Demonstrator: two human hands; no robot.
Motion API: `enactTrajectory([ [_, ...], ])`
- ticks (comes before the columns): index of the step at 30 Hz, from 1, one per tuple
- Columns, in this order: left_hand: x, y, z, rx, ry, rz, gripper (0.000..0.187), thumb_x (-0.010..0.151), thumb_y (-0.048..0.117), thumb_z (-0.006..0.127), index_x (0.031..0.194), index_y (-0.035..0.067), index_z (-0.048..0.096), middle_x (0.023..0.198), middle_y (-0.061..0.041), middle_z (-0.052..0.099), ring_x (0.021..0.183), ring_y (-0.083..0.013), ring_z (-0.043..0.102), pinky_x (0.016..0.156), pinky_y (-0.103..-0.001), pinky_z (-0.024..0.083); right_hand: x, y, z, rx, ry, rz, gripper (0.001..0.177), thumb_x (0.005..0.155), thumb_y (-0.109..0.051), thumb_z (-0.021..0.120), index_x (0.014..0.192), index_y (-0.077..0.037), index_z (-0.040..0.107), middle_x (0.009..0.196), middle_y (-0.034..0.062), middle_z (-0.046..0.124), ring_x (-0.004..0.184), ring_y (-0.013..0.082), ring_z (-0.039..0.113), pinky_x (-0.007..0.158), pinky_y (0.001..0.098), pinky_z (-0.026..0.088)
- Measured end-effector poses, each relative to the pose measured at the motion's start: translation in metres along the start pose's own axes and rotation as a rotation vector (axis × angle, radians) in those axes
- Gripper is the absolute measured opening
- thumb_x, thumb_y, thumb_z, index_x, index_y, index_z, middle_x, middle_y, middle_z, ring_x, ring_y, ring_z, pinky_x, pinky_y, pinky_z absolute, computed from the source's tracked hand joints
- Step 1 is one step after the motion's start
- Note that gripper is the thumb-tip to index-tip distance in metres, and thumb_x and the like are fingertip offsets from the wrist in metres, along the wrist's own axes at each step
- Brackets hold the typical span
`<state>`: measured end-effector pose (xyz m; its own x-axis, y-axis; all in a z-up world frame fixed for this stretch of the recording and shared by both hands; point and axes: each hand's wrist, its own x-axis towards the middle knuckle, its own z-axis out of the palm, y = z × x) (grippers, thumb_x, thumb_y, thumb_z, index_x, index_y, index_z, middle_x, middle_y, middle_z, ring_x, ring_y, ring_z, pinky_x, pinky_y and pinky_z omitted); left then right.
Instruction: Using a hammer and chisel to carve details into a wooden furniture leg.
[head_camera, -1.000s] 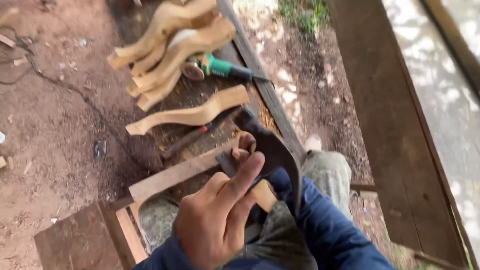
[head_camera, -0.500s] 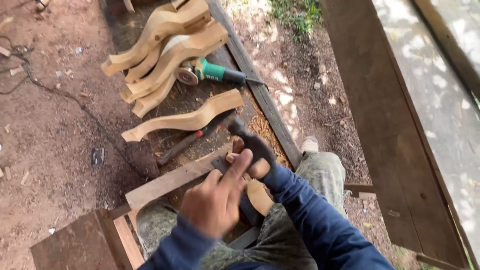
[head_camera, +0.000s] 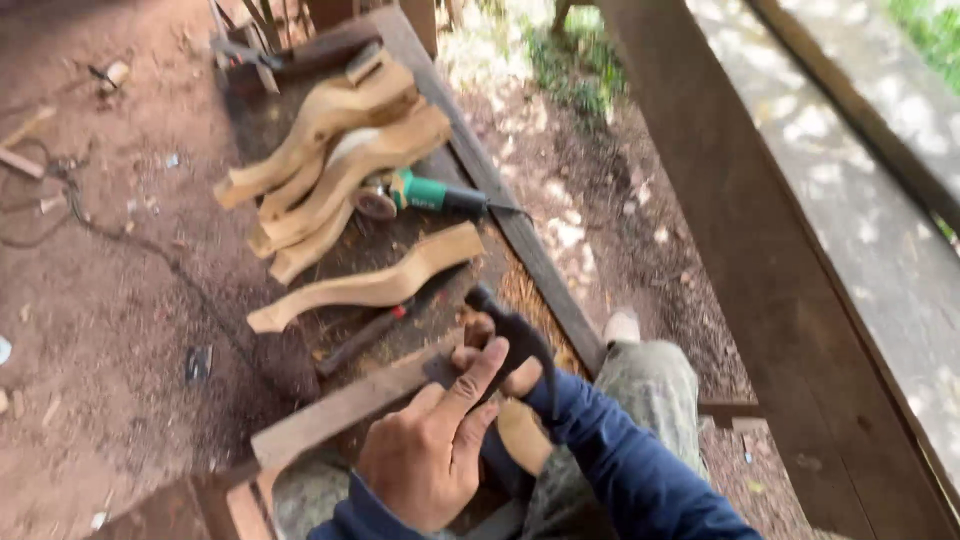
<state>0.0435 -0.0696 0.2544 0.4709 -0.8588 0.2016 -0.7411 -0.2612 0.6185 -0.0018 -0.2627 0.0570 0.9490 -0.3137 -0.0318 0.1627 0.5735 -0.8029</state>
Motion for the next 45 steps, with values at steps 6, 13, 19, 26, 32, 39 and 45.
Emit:
enactTrajectory([
  [6, -0.006, 0.006, 0.005, -0.114, -0.119, -0.139, 0.055, 0.1, 0.033, 0.059, 0.155, 0.032, 0.048, 0.067, -0.009, 0.059, 0.051, -0.0283, 0.063, 0.05, -0.043, 0.053, -0.029, 0.0, 0.01, -0.445, -0.078, -0.141, 0.023, 0.096, -0.014, 0.073, 0.095, -0.006, 0.052, 0.082, 0.0006, 0.05, 0.076, 0.0111, 0.049, 0.067, 0.0334, 0.043],
  [13, -0.014, 0.023, -0.014, -0.14, -0.029, -0.014, 0.053, 0.098, 0.027, 0.065, 0.15, 0.028, 0.053, 0.071, -0.012, 0.061, 0.058, -0.0335, 0.064, 0.054, -0.044, 0.053, -0.031, -0.023, 0.033, -0.468, -0.04, -0.119, 0.019, 0.091, -0.014, 0.075, 0.094, -0.008, 0.057, 0.076, -0.0016, 0.044, 0.074, 0.0096, 0.046, 0.069, 0.0321, 0.041],
  [19, 0.0, -0.015, 0.019, -0.089, 0.104, 0.056, 0.055, 0.097, 0.024, 0.065, 0.15, 0.025, 0.052, 0.079, -0.014, 0.066, 0.066, -0.0382, 0.065, 0.059, -0.047, 0.053, -0.012, -0.021, 0.011, -0.845, -0.1, -0.379, 0.018, 0.095, -0.018, 0.072, 0.092, -0.003, 0.062, 0.074, 0.001, 0.048, 0.071, 0.0128, 0.047, 0.067, 0.0342, 0.044],
  [26, -0.01, 0.009, 0.013, -0.099, -0.073, -0.233, 0.056, 0.098, 0.032, 0.062, 0.153, 0.032, 0.052, 0.082, -0.015, 0.068, 0.069, -0.0371, 0.069, 0.064, -0.045, 0.055, -0.057, -0.018, 0.027, -0.766, -0.11, -0.354, 0.02, 0.091, -0.018, 0.074, 0.094, -0.002, 0.061, 0.079, 0.0053, 0.054, 0.073, 0.0195, 0.053, 0.068, 0.0382, 0.046],
  [32, -0.051, -0.038, 0.044, -0.252, 0.069, -0.201, 0.056, 0.1, 0.025, 0.06, 0.154, 0.018, 0.048, 0.124, -0.021, 0.072, 0.1, -0.0391, 0.075, 0.079, -0.04, 0.059, -0.054, -0.033, 0.031, -0.729, -0.154, -0.434, 0.024, 0.088, -0.018, 0.074, 0.096, -0.001, 0.06, 0.084, 0.009, 0.06, 0.074, 0.0253, 0.059, 0.069, 0.0416, 0.048],
  [39, -0.144, -0.132, 0.133, -0.156, -0.521, -1.159, 0.066, 0.109, 0.03, 0.052, 0.17, 0.033, 0.028, 0.091, -0.027, 0.081, 0.081, -0.0478, 0.068, 0.064, -0.047, 0.054, -0.084, -0.03, 0.048, -0.595, -0.167, -0.596, 0.018, 0.095, -0.003, 0.072, 0.084, -0.004, 0.058, 0.079, 0.0107, 0.058, 0.073, 0.0279, 0.059, 0.071, 0.0427, 0.05],
  [45, -0.153, -0.154, 0.19, -0.064, -0.655, -1.142, 0.076, 0.102, 0.037, 0.053, 0.163, 0.045, 0.009, 0.093, -0.019, 0.076, 0.077, -0.0411, 0.072, 0.072, -0.048, 0.054, -0.017, -0.003, 0.049, -0.907, 0.327, -0.41, 0.03, 0.09, -0.03, 0.078, 0.082, -0.008, 0.059, 0.075, 0.0023, 0.062, 0.067, 0.0162, 0.061, 0.06, 0.0319, 0.05],
])
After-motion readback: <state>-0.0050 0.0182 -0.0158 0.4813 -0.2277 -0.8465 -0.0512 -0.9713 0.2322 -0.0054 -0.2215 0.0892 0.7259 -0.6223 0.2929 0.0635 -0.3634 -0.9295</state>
